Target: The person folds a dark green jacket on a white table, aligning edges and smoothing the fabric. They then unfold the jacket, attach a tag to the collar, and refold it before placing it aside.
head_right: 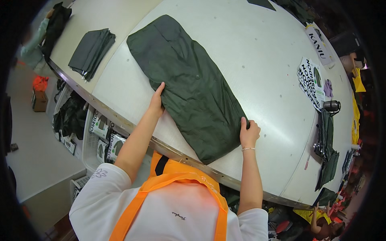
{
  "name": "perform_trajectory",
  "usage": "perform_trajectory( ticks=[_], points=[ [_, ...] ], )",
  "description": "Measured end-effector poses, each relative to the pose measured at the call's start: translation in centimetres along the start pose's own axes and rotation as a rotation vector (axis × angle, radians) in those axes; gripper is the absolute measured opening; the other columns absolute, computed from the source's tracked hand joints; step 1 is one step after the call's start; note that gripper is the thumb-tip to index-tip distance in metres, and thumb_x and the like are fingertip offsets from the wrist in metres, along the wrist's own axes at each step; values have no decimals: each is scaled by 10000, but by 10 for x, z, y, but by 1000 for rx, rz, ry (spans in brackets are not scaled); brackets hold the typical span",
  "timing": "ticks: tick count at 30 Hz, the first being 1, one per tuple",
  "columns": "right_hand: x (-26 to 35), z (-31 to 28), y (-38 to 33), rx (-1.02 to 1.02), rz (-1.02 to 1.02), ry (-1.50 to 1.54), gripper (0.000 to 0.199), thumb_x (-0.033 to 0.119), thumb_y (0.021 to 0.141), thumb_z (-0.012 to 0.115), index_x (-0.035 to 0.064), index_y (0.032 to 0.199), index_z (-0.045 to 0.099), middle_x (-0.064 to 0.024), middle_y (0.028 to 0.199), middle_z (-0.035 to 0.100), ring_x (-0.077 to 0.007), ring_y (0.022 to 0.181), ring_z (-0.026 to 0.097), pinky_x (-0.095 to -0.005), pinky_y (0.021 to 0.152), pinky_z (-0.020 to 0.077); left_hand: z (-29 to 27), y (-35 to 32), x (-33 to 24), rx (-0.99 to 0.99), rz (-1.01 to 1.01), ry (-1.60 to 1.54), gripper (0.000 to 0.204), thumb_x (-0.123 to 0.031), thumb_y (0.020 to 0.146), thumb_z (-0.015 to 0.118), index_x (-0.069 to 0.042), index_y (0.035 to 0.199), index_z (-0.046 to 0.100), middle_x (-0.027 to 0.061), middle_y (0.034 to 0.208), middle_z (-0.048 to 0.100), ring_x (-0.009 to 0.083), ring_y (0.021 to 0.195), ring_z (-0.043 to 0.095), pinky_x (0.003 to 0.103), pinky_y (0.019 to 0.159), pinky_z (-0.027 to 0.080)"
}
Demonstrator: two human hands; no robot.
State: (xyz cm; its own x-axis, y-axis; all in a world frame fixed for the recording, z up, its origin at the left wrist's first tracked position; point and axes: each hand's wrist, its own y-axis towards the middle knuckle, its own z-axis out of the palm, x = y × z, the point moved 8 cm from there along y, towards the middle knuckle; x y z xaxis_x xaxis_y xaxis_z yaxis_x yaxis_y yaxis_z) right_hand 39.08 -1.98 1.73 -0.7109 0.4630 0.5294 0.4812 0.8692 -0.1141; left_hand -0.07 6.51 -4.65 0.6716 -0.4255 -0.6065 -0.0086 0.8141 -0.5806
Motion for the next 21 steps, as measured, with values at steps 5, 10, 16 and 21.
perform_trajectory(
  ticks=[5, 10, 16, 21],
  points=[
    [-37, -3, -17, -223, -100, 92, 385, 299, 915, 550, -19, 698, 566, -131, 696, 527, -251, 699, 473, -353, 656, 404, 1, 4, 5, -80, 114, 222, 585, -398, 848, 614, 25, 1233, 496, 114, 1219, 562, 243, 1086, 537, 330, 946, 406],
    [-30, -8, -35, -364, -410, 261, 152, 161, 890, 587, 12, 862, 586, -93, 739, 500, -242, 699, 456, -338, 659, 410, -6, 0, 3, -141, 33, 108, 450, -339, 809, 652, 3, 1089, 571, 78, 965, 626, 185, 824, 592, 303, 664, 471],
    [-21, -21, -37, -363, -534, -65, 400, 104, 846, 596, 71, 1234, 506, -119, 1126, 520, -297, 1015, 476, -409, 902, 365, -26, 25, 17, -219, -51, 196, 252, -216, 774, 632, -60, 963, 575, 35, 824, 571, 161, 674, 511, 285, 555, 397],
    [81, -40, -84, -288, -651, -108, 622, 189, 783, 649, 106, 1351, 409, -163, 1403, 364, -424, 1286, 298, -515, 1047, 238, -27, 24, 14, -256, -1, 263, 278, -249, 787, 626, -53, 977, 574, 32, 844, 571, 155, 690, 501, 277, 555, 379]
  ],
)
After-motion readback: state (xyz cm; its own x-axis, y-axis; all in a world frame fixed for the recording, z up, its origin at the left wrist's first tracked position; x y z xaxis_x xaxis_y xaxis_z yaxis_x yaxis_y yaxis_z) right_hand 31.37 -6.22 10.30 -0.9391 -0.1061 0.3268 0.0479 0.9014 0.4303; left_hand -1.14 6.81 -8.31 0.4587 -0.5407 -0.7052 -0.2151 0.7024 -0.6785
